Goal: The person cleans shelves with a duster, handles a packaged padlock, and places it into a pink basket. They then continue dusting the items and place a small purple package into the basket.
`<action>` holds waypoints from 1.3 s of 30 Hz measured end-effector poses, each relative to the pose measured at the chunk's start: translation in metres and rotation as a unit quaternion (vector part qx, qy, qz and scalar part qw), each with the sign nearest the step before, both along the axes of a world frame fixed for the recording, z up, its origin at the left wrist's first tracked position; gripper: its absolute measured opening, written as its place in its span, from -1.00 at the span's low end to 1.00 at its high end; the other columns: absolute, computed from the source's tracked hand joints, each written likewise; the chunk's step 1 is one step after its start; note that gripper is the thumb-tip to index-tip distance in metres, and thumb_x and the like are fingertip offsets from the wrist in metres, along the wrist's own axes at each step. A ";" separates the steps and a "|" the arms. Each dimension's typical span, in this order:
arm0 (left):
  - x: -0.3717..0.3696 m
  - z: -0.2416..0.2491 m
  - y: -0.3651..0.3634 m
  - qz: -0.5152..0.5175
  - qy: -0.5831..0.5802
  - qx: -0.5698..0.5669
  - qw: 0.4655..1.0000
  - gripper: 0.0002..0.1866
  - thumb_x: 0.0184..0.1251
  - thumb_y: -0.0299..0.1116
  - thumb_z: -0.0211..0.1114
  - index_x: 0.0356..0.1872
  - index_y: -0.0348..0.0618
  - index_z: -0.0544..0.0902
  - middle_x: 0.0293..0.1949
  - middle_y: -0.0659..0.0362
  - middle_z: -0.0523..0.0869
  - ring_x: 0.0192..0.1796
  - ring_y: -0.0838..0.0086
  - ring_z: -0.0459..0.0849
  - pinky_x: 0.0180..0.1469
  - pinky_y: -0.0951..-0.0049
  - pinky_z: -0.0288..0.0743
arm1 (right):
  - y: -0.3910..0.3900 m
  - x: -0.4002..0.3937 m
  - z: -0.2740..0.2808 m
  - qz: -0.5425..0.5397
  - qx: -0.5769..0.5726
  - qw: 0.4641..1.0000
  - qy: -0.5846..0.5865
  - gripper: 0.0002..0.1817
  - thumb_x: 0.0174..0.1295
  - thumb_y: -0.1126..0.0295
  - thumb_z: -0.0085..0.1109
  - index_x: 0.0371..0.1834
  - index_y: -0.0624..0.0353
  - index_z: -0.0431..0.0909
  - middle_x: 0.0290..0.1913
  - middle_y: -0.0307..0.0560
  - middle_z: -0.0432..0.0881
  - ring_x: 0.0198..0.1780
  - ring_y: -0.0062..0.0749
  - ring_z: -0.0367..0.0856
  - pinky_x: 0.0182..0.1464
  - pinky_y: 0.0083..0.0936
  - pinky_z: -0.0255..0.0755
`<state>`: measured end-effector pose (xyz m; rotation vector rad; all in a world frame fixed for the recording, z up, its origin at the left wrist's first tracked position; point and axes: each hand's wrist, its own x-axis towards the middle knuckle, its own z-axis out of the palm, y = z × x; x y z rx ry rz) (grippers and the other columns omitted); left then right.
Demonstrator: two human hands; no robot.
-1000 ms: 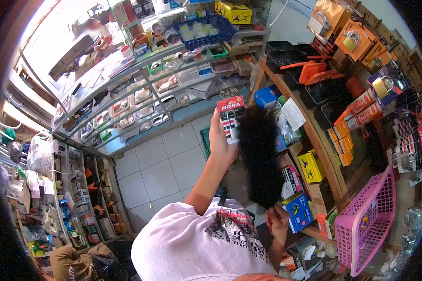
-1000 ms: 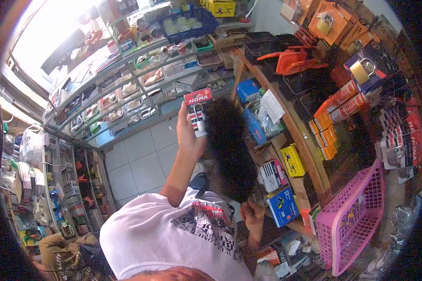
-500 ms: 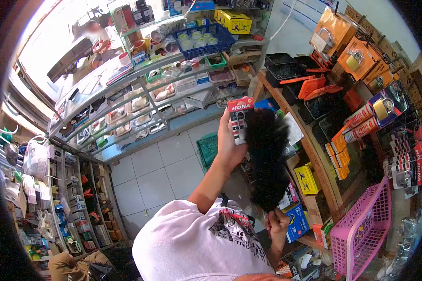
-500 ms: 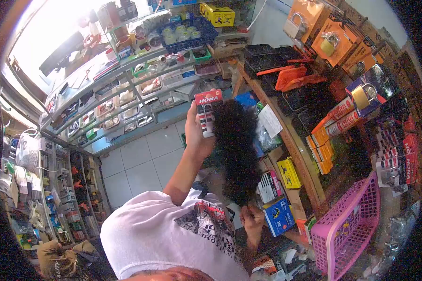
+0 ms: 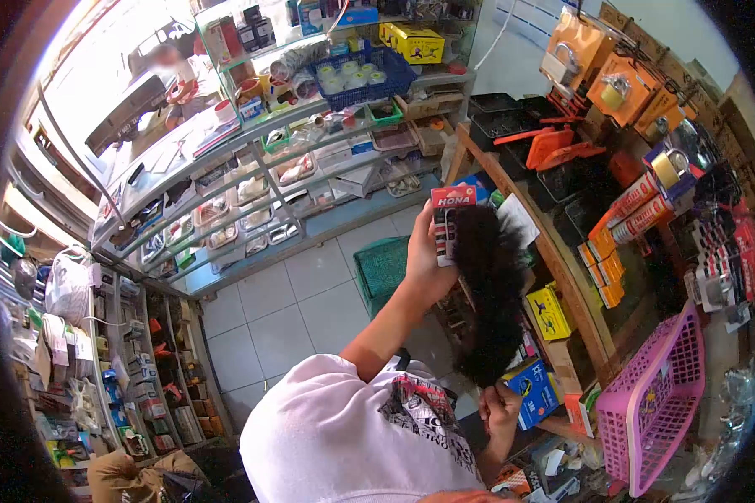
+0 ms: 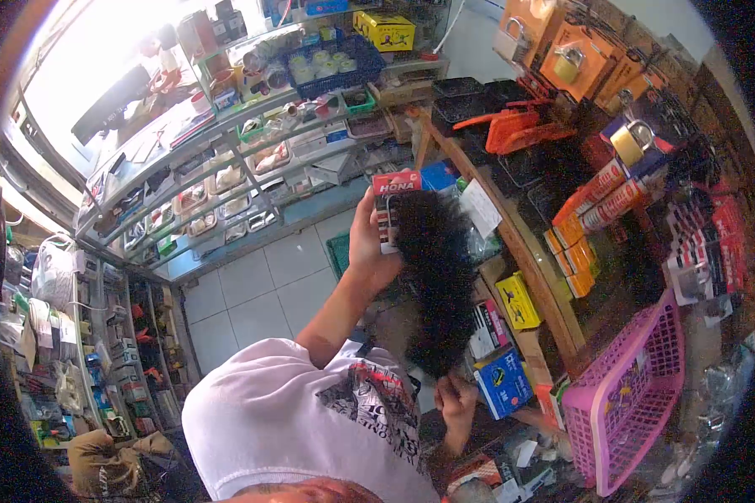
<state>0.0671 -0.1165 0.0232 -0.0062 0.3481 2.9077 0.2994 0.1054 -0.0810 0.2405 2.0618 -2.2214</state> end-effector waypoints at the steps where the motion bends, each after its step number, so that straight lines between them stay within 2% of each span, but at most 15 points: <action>1: 0.006 -0.002 0.001 -0.011 0.038 -0.011 0.999 -0.36 0.51 0.18 -0.13 0.32 -0.09 0.47 0.16 -0.05 0.64 0.21 0.10 0.62 0.25 -0.01 0.51 | 0.007 0.006 0.001 0.024 -0.013 1.000 -0.015 -0.64 0.36 0.38 0.13 -0.63 0.17 0.36 -0.66 -0.20 0.44 -0.75 -0.62 0.26 -0.68 -0.64 0.03; 3: 0.007 -0.024 0.002 -0.047 0.126 0.001 0.991 -0.37 0.52 0.16 -0.16 0.37 -0.04 0.44 0.21 -0.02 0.61 0.23 0.16 0.61 0.27 -0.01 0.48 | 0.019 0.018 -0.007 0.002 -0.008 0.999 0.040 -0.66 0.34 0.41 0.11 -0.63 0.18 0.36 -0.66 -0.19 0.45 -0.74 -0.62 0.27 -0.68 -0.64 0.04; 5: 0.032 -0.001 0.006 -0.013 0.049 -0.043 0.998 -0.40 0.55 0.12 -0.16 0.36 -0.08 0.42 0.20 -0.01 0.61 0.20 0.10 0.62 0.21 -0.02 0.52 | 0.022 0.029 0.000 -0.045 0.039 0.998 0.025 -0.71 0.29 0.47 0.07 -0.63 0.20 0.36 -0.66 -0.16 0.46 -0.74 -0.61 0.29 -0.68 -0.61 0.08; 9: 0.058 -0.025 0.005 -0.066 0.094 -0.006 0.993 -0.42 0.56 0.10 -0.15 0.33 -0.08 0.45 0.22 0.01 0.60 0.22 0.13 0.60 0.27 0.09 0.47 | 0.056 0.053 -0.008 0.083 0.012 0.995 -0.049 -0.78 0.23 0.57 0.03 -0.60 0.25 0.39 -0.63 -0.12 0.49 -0.72 -0.61 0.32 -0.66 -0.59 0.14; 10: 0.063 -0.035 0.002 -0.093 0.125 0.013 0.988 -0.42 0.55 0.11 -0.14 0.33 -0.06 0.46 0.22 0.02 0.60 0.22 0.17 0.60 0.29 0.14 0.46 | 0.061 0.059 -0.010 0.081 0.119 0.990 -0.001 -0.78 0.24 0.59 0.04 -0.60 0.26 0.39 -0.62 -0.12 0.49 -0.71 -0.61 0.32 -0.65 -0.60 0.14; 15: 0.092 -0.038 0.005 -0.073 -0.025 -0.027 0.997 -0.40 0.53 0.14 -0.11 0.30 -0.09 0.48 0.14 0.00 0.65 0.19 0.10 0.62 0.21 0.07 0.51 | 0.083 0.078 0.019 0.077 0.137 0.987 -0.027 -0.74 0.24 0.53 0.14 -0.63 0.28 0.48 -0.61 -0.22 0.50 -0.65 -0.63 0.35 -0.58 -0.57 0.17; 17: 0.102 -0.024 0.008 -0.100 0.080 -0.026 0.991 -0.42 0.57 0.06 -0.13 0.32 -0.18 0.45 0.15 0.00 0.65 0.21 0.16 0.62 0.31 0.12 0.45 | 0.098 0.082 0.009 0.127 0.189 0.971 0.076 -0.78 0.21 0.53 0.17 -0.60 0.27 0.51 -0.60 -0.24 0.48 -0.61 -0.61 0.39 -0.52 -0.53 0.22; 18: 0.099 -0.031 0.010 -0.107 0.116 -0.021 0.987 -0.42 0.57 0.05 -0.13 0.32 -0.19 0.45 0.17 -0.01 0.64 0.22 0.16 0.61 0.31 0.12 0.45 | 0.094 0.085 0.018 0.082 0.213 0.973 -0.021 -0.82 0.18 0.54 0.19 -0.58 0.26 0.53 -0.60 -0.25 0.49 -0.58 -0.60 0.42 -0.50 -0.55 0.23; 21: 0.097 -0.023 0.017 -0.088 -0.034 0.016 0.995 -0.35 0.56 0.10 -0.15 0.34 -0.27 0.41 0.27 -0.07 0.55 0.23 -0.01 0.58 0.29 -0.07 0.45 | 0.075 0.088 0.013 0.035 0.155 0.987 0.033 -0.85 0.17 0.57 0.12 -0.57 0.26 0.54 -0.60 -0.28 0.47 -0.60 -0.65 0.35 -0.52 -0.56 0.17; 25: 0.097 -0.029 0.018 -0.158 0.074 0.029 0.984 -0.29 0.52 0.19 -0.15 0.33 -0.26 0.43 0.25 -0.07 0.57 0.25 0.06 0.57 0.31 0.01 0.42 | 0.064 0.101 -0.011 0.026 0.073 0.997 0.021 -0.86 0.17 0.59 0.06 -0.54 0.28 0.53 -0.59 -0.28 0.45 -0.60 -0.67 0.30 -0.54 -0.56 0.13; 28: 0.096 -0.032 0.025 -0.085 -0.038 -0.006 0.996 -0.27 0.51 0.22 -0.17 0.34 -0.24 0.41 0.24 -0.08 0.56 0.26 0.01 0.56 0.27 -0.10 0.44 | 0.055 0.104 -0.018 0.021 0.034 0.999 0.036 -0.88 0.21 0.57 0.06 -0.48 0.32 0.54 -0.59 -0.24 0.43 -0.59 -0.67 0.32 -0.52 -0.57 0.16; 31: 0.095 -0.030 0.020 -0.198 0.110 0.032 0.974 -0.44 0.57 0.05 -0.18 0.24 -0.17 0.51 0.22 0.02 0.60 0.28 0.15 0.54 0.41 0.14 0.33 | 0.040 0.102 -0.022 0.002 0.090 0.991 0.097 -0.74 0.36 0.44 0.07 -0.49 0.31 0.51 -0.64 -0.24 0.41 -0.63 -0.62 0.30 -0.48 -0.52 0.25; 34: 0.104 -0.016 0.025 -0.110 -0.008 -0.053 0.993 -0.45 0.57 0.05 -0.18 0.24 -0.15 0.50 0.20 0.01 0.60 0.29 0.09 0.53 0.41 0.04 0.30 | 0.032 0.102 -0.032 -0.009 0.009 0.998 0.064 -0.70 0.42 0.38 0.07 -0.48 0.31 0.49 -0.64 -0.21 0.41 -0.65 -0.60 0.28 -0.48 -0.51 0.28; 38: 0.094 -0.041 0.027 -0.191 0.165 0.035 0.967 -0.43 0.57 0.07 -0.13 0.26 -0.17 0.50 0.23 0.00 0.59 0.27 0.14 0.55 0.27 0.09 0.47 | 0.031 0.098 -0.041 0.031 -0.034 0.991 0.128 -0.73 0.43 0.41 0.08 -0.45 0.32 0.49 -0.64 -0.21 0.41 -0.67 -0.65 0.29 -0.55 -0.52 0.24; 39: 0.098 -0.039 0.024 -0.160 0.076 -0.005 0.984 -0.42 0.57 0.08 -0.13 0.30 -0.17 0.44 0.24 -0.03 0.56 0.27 0.11 0.54 0.24 0.05 0.49 | 0.027 0.099 -0.033 0.006 -0.010 0.994 0.109 -0.75 0.42 0.44 0.07 -0.45 0.31 0.49 -0.65 -0.21 0.41 -0.67 -0.66 0.29 -0.56 -0.52 0.23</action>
